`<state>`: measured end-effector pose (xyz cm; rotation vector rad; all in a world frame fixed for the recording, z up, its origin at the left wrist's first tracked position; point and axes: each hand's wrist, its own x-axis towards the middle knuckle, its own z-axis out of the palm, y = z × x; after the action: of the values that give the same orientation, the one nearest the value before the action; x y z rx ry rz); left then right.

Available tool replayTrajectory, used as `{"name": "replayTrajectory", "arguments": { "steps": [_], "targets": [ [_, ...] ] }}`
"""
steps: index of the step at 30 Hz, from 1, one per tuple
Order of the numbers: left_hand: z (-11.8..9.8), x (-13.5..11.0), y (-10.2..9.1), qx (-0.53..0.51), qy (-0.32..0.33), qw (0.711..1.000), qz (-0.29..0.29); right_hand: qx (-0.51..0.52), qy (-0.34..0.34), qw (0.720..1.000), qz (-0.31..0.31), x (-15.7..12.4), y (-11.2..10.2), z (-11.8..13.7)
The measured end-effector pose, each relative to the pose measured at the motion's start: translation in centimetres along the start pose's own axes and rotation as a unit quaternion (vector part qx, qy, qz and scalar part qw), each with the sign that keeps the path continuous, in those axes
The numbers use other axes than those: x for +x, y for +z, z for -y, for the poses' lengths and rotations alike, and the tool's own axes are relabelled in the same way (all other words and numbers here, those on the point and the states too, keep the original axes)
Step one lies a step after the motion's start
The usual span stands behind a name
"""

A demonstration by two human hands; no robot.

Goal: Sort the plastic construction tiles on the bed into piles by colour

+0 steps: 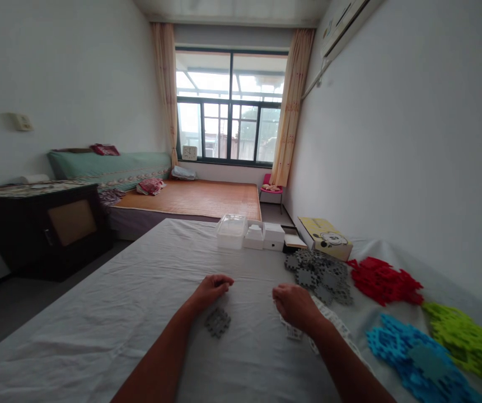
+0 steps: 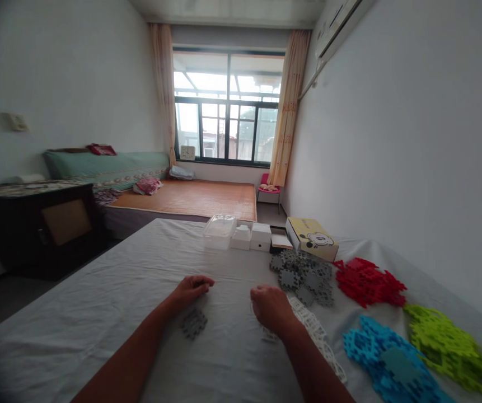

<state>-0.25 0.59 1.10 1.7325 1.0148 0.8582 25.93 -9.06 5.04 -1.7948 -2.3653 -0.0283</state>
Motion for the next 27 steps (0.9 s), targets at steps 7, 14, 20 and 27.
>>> {"name": "replayTrajectory", "arguments": {
  "steps": [7,14,20,27],
  "targets": [
    [0.6,0.3,-0.1,-0.001,0.000,1.000,-0.002,0.107,-0.032,0.990,-0.088,0.2,-0.1,2.4],
    [1.9,0.8,-0.4,0.018,0.019,1.000,0.000,0.145,-0.249,0.958,0.005,0.0,2.4,9.4],
    [1.4,0.7,-0.3,0.038,0.016,0.999,0.008,0.143,-0.218,0.965,0.006,0.2,3.4,9.2],
    [0.6,0.4,-0.4,0.043,0.005,0.999,0.014,0.255,-0.196,0.947,-0.021,0.1,3.5,8.5]
  ]
}}
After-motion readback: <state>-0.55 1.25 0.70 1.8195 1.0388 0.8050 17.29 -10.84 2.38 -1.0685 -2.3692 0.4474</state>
